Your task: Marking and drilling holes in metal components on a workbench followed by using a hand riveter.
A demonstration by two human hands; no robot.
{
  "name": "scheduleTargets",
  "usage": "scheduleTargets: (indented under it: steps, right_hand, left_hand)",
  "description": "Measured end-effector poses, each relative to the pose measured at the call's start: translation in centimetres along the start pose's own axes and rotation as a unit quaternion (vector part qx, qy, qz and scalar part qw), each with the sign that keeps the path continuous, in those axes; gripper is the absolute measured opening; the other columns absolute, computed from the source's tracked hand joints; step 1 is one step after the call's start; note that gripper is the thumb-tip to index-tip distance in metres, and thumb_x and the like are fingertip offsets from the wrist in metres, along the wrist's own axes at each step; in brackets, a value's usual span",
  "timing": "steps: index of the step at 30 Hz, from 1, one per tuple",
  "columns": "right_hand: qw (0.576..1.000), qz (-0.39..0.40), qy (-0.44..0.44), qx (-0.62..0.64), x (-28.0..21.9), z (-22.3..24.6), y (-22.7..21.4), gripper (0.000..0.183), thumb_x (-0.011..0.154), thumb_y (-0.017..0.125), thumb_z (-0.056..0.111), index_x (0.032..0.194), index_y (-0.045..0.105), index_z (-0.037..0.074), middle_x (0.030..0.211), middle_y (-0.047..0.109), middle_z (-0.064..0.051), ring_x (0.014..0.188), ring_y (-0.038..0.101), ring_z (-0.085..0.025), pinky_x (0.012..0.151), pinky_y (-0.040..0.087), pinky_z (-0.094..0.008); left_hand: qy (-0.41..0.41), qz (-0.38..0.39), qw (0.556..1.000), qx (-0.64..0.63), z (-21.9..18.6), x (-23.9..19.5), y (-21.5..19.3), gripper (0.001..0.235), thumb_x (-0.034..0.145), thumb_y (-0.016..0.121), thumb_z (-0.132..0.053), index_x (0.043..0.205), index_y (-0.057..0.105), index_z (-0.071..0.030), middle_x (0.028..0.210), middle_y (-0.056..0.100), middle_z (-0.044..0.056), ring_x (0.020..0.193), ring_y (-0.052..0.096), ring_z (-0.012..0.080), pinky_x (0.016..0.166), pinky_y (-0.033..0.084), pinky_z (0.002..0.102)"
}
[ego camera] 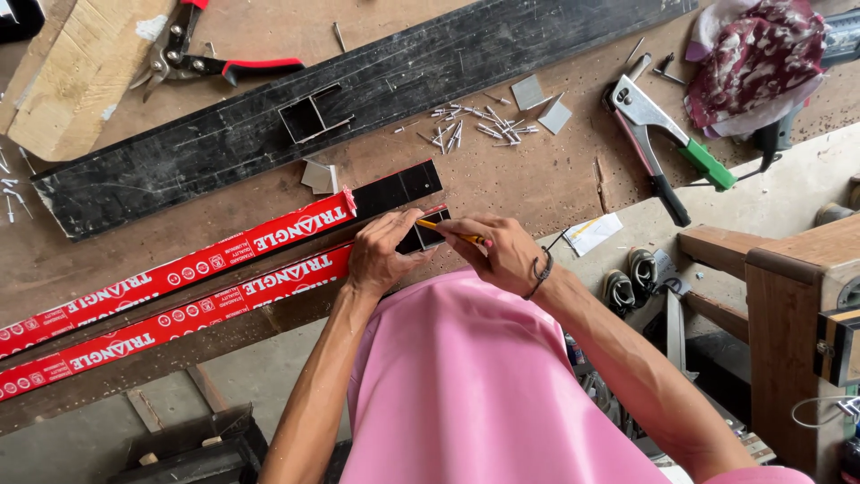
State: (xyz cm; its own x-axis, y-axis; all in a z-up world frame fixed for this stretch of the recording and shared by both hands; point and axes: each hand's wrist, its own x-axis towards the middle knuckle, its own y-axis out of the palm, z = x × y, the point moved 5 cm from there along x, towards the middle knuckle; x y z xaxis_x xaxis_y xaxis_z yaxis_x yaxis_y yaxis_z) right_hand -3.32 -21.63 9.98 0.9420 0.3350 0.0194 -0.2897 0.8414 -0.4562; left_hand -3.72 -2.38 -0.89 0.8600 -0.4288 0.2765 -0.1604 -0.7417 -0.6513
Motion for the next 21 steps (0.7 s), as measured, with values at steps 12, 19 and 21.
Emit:
scheduleTargets:
  steps: [12,19,21]
  right_hand:
    - [0.999,0.037,0.013,0.004,-0.6,0.3,-0.1,0.015,0.101,0.062,0.020,0.097,0.069,0.007,0.071,0.068,-0.018,0.067,0.070,-0.040,0.058,0.056,-0.046]
    - [0.992,-0.061,0.042,0.107,-1.4,-0.2,-3.3,0.020,0.102,0.059,0.014,0.108,0.076,0.006,0.084,0.077,-0.015,0.080,0.077,-0.033,0.075,0.060,-0.043]
    - [0.980,-0.147,0.060,0.122,-2.5,-1.5,-5.0,0.021,0.103,0.062,0.014,0.111,0.076,0.001,0.090,0.078,-0.017,0.084,0.077,-0.029,0.080,0.060,-0.041]
  left_hand:
    - [-0.015,0.002,1.000,-0.009,0.1,-0.3,0.3,0.055,0.079,0.088,-0.041,0.119,0.071,-0.008,0.109,0.078,0.010,0.100,0.074,0.0264,0.085,0.059,0.039]
    - [-0.014,-0.016,0.999,-0.026,-1.1,0.6,-1.2,0.054,0.077,0.089,-0.035,0.119,0.071,-0.008,0.108,0.077,0.011,0.101,0.074,0.0287,0.085,0.059,0.042]
    - [-0.032,-0.075,0.995,-0.060,-1.9,1.2,-2.9,0.060,0.079,0.090,-0.039,0.127,0.071,-0.008,0.113,0.077,0.013,0.106,0.072,0.0305,0.091,0.058,0.044]
